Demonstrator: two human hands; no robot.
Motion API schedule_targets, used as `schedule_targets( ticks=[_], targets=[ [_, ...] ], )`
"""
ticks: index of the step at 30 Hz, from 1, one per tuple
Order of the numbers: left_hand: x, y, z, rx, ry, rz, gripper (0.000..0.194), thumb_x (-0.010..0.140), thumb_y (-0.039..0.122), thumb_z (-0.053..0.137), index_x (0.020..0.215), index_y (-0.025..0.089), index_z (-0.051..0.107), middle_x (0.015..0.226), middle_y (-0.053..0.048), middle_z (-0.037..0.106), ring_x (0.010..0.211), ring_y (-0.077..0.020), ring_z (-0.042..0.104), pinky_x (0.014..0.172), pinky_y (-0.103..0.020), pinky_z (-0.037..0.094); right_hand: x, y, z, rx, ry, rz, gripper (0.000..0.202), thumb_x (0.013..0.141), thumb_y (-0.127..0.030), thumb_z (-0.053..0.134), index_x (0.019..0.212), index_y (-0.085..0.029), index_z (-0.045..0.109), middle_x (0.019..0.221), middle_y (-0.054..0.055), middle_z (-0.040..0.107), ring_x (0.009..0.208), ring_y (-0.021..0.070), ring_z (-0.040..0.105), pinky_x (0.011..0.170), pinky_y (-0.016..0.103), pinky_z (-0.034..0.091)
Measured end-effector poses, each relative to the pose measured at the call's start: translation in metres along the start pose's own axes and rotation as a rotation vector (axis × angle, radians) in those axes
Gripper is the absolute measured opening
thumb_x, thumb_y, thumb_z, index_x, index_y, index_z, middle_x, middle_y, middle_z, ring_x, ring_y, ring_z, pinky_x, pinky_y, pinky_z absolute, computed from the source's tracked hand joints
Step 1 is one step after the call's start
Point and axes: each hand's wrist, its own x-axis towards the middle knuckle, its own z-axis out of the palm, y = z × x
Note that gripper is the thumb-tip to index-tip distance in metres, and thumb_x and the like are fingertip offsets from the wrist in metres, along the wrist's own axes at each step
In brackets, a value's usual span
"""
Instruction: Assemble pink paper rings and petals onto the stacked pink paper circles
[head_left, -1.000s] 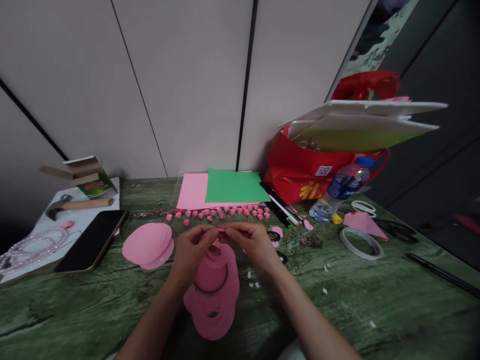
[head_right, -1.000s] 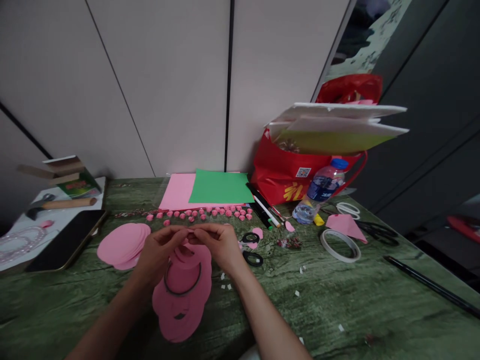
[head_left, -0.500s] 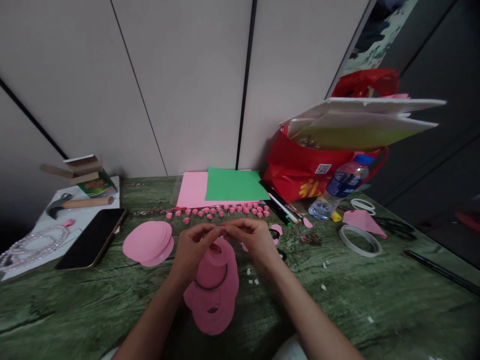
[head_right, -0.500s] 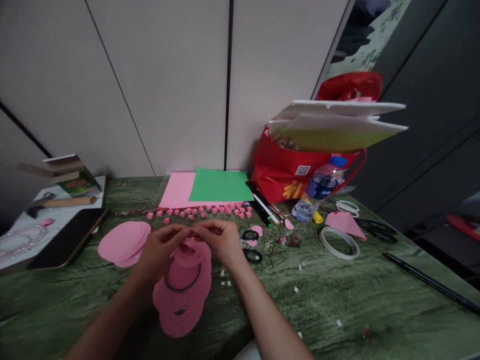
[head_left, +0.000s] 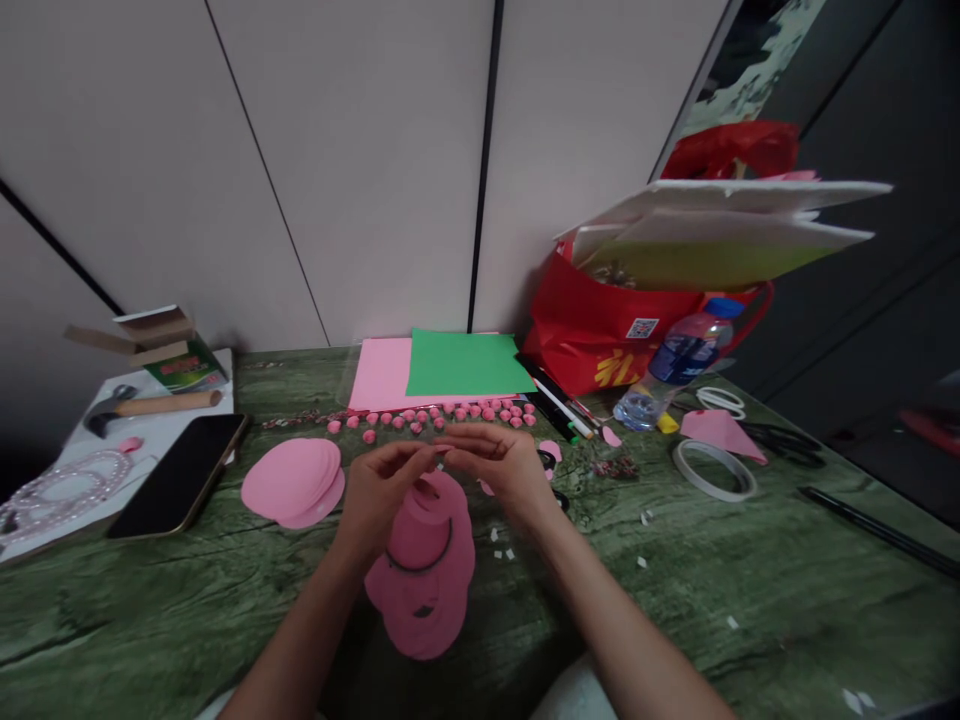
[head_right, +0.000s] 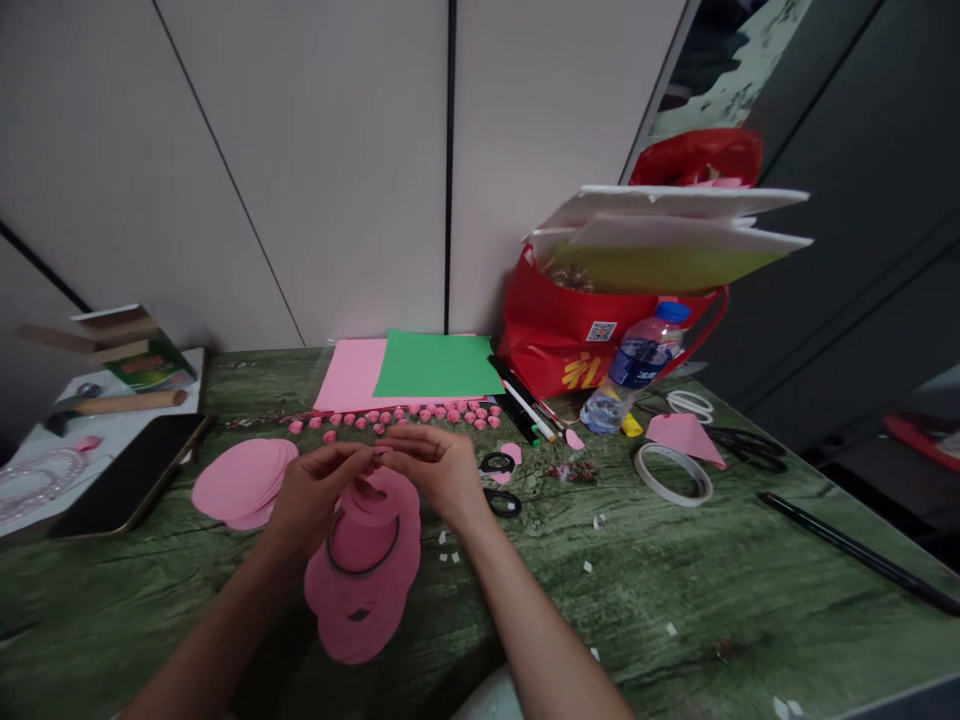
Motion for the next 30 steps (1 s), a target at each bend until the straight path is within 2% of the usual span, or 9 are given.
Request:
schedule_targets(
  ticks=[11,20,30],
  targets=[
    [0.0012,-0.0033,-0.0031,-0.001,0.011,0.002,0.018,0.066,0.031,0.067,0.073,0.015,0.066,0.064,0.0,0.063,0.05,-0.0098,0.056,0.049,-0.02,0.046,0.0008,0.0016,0.0001,0.017,0.014,-0.034,0.024,0.062,-0.027,0.069,0.084,-0.018,0.067,0.081,0.004,0.072,0.075,0.0179,0.067,0.069,0.03,0.053],
    [0.0008,0.0006,-0.0007,0.019,0.01,0.007,0.017,0.066,0.031,0.067,0.07,0.014,0.066,0.064,0.0,0.063,0.052,-0.0107,0.056,0.05,-0.021,0.047,0.0015,0.0042,-0.0027,0.043,0.042,-0.034,0.029,0.059,-0.023,0.072,0.086,-0.018,0.065,0.079,0.004,0.072,0.07,0.0169,0.067,0.068,0.03,0.052],
    [-0.0005,-0.0002,0.0007,0.058,-0.017,0.034,0.017,0.066,0.031,0.066,0.07,0.014,0.066,0.063,0.0,0.063,0.048,-0.01,0.056,0.048,-0.021,0.046,-0.0009,-0.0045,0.0007,0.022,0.129,-0.007,0.041,0.048,-0.022,0.077,0.085,-0.016,0.062,0.068,0.003,0.071,0.062,0.0178,0.067,0.068,0.033,0.053]
  ],
)
